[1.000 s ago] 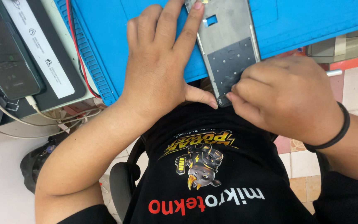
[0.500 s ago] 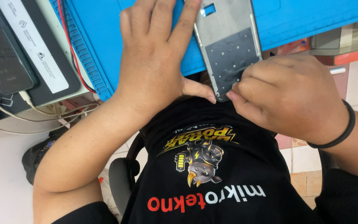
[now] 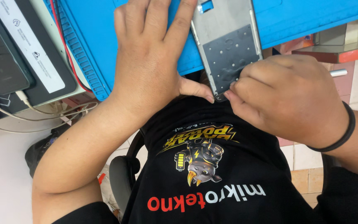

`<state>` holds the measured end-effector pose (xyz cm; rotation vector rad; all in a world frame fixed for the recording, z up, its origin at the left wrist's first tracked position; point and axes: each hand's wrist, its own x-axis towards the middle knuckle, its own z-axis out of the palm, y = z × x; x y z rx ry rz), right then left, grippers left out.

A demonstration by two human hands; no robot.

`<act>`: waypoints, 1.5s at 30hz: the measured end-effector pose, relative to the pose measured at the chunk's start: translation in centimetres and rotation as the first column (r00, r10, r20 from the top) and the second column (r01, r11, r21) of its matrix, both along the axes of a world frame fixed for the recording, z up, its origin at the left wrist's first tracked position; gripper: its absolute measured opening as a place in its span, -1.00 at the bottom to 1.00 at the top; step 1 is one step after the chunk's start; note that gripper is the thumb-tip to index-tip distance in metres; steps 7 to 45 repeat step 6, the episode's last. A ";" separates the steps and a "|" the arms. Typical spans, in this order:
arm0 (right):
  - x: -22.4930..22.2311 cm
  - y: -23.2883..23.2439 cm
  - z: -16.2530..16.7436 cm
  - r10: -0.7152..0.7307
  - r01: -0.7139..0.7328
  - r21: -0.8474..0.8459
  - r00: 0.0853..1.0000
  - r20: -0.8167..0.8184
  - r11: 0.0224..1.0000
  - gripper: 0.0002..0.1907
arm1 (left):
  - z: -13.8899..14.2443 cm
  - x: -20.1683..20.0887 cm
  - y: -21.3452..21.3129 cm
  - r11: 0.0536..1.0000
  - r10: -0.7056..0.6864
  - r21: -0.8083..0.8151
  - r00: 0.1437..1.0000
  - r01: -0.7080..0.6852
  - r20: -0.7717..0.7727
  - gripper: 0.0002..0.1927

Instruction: The person reassembles a disassembled smartphone at a repair bench. They place the battery into the phone body, align the midframe over it, then press and pry along the edges with a tool to seat the frame, working around the device.

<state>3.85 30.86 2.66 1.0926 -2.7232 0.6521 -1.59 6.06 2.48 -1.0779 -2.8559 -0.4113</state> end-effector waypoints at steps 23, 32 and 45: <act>-0.1 -0.1 0.2 -0.001 0.002 0.030 1.000 -0.031 1.000 -0.74 | -0.2 0.0 -0.1 1.000 -0.010 0.023 1.000 0.010 0.008 0.39; -0.1 -0.1 0.2 -0.001 0.002 0.030 1.000 -0.031 1.000 -0.74 | -0.2 0.0 -0.1 1.000 -0.010 0.023 1.000 0.010 0.008 0.39; -0.1 -0.1 0.2 -0.001 0.002 0.030 1.000 -0.031 1.000 -0.74 | -0.2 0.0 -0.1 1.000 -0.010 0.023 1.000 0.010 0.008 0.39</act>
